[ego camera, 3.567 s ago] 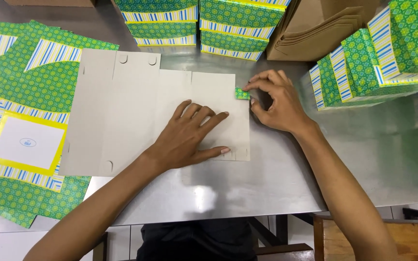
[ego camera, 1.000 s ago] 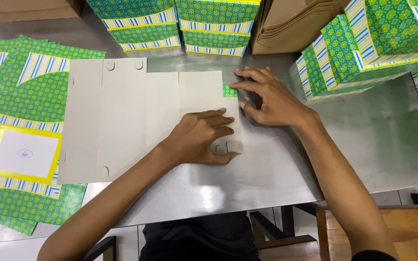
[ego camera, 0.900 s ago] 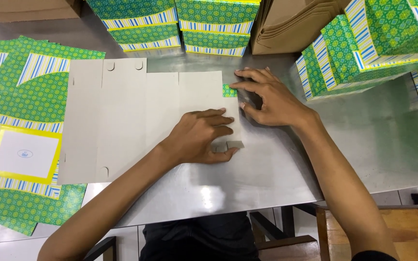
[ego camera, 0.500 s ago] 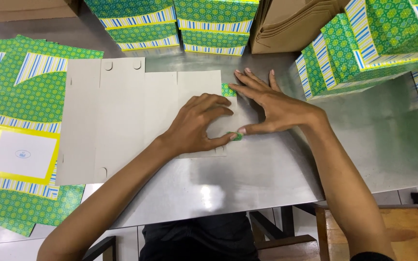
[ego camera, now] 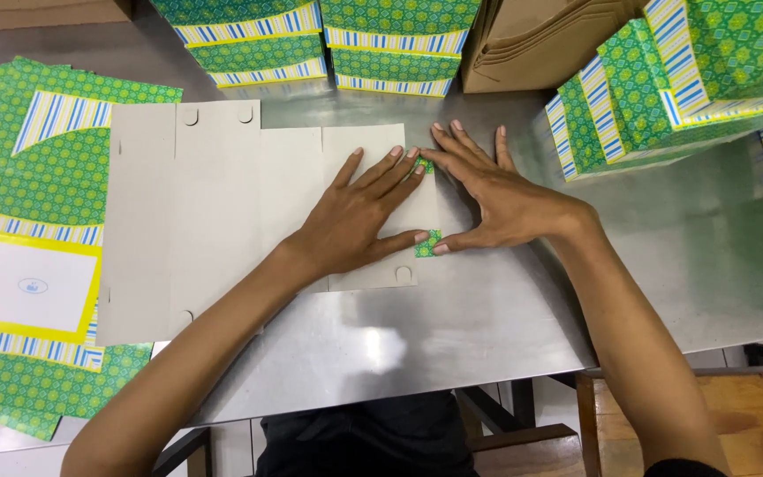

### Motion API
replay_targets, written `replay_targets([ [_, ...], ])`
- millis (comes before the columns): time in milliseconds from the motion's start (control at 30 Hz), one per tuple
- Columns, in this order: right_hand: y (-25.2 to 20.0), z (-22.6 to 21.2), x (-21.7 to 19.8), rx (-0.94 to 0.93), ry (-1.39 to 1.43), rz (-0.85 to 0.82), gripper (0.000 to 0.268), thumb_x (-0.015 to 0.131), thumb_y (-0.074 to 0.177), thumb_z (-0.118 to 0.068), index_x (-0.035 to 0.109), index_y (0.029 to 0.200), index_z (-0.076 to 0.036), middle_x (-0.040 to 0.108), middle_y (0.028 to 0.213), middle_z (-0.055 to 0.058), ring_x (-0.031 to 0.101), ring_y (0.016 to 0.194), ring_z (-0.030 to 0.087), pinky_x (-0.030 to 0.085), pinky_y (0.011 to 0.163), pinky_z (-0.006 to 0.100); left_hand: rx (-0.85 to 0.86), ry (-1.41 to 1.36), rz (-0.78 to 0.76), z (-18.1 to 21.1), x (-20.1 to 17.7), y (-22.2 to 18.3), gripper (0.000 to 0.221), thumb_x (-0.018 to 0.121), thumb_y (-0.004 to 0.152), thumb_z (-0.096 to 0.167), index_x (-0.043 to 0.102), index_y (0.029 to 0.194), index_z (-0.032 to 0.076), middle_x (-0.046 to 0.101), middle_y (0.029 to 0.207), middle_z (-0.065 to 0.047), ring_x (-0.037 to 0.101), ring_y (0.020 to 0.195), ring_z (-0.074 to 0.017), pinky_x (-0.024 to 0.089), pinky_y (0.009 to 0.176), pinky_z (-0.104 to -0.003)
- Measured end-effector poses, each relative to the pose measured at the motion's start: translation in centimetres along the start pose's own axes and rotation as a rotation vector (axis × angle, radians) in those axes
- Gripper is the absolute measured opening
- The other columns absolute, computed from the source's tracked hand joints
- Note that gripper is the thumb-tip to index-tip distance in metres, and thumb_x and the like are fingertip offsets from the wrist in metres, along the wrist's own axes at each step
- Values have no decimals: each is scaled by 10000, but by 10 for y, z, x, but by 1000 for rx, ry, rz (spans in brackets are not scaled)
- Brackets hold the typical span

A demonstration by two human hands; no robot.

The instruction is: The person folds flat cardboard sheets into small boxes. They fold the side flaps inward, tuck the top and bottom flaps into slots, and press the edges to secure the shape. The finished boxes are stacked on the table.

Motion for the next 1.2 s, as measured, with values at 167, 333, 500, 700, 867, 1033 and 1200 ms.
replay_targets([
  [167, 3, 1, 7, 33, -20, 70, 1195, 887, 695, -601, 268, 1562, -60, 103, 1664, 285, -6, 1528, 485, -245, 1079, 705, 57, 73, 75, -6, 0, 1, 703, 696, 948, 514, 562, 1447, 38, 507, 1537, -199, 426, 1467, -324, 170, 1224, -591],
  [333, 7, -4, 14, 56, -37, 133, 1215, 910, 659, -609, 275, 1547, -76, 137, 1649, 283, 6, 1529, 487, -237, 1074, 728, 59, 85, 146, -9, 9, 0, 721, 739, 905, 506, 577, 1432, 43, 542, 1509, -184, 466, 1441, -306, 239, 1221, -566],
  [500, 12, -7, 18, 68, -72, 184, 1242, 910, 632, -651, 282, 1532, -70, 169, 1620, 303, 32, 1519, 515, -228, 1067, 748, 56, 101, 153, -9, 9, 0, 721, 748, 889, 491, 583, 1425, 37, 557, 1494, -190, 487, 1425, -315, 258, 1216, -561],
  [700, 7, -10, 7, 71, -52, 92, 1251, 912, 630, -631, 270, 1555, -84, 141, 1637, 297, 14, 1522, 512, -194, 1064, 778, 73, 111, 205, -11, 12, -2, 724, 742, 894, 515, 588, 1422, 44, 590, 1457, -184, 507, 1410, -315, 276, 1207, -564],
  [867, 1, -12, -2, 94, 9, 27, 1183, 933, 673, -486, 295, 1586, -86, 98, 1678, 263, -11, 1541, 449, -206, 1108, 698, 55, 87, 148, -9, 9, -2, 718, 720, 906, 517, 578, 1430, 46, 574, 1476, -188, 481, 1432, -319, 239, 1221, -563],
  [1033, -2, -11, -8, 71, 53, 19, 1114, 905, 709, -473, 333, 1576, -70, 111, 1676, 262, 7, 1533, 454, -187, 1126, 686, 58, 80, 139, -7, 6, -3, 715, 718, 909, 512, 578, 1428, 40, 574, 1472, -195, 477, 1433, -328, 231, 1222, -570],
  [1200, 0, -2, -2, 60, 37, 12, 1158, 906, 706, -496, 292, 1595, -79, 70, 1687, 234, -36, 1538, 427, -212, 1126, 659, 58, 88, 121, -7, 5, -3, 719, 711, 912, 514, 576, 1428, 32, 570, 1473, -201, 479, 1429, -337, 226, 1221, -578],
])
Point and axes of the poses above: each hand's wrist, its own y-axis towards the middle knuckle, its own x-axis out of the palm, z = x × y, the point moved 2 cm from there along y, towards the middle knuckle
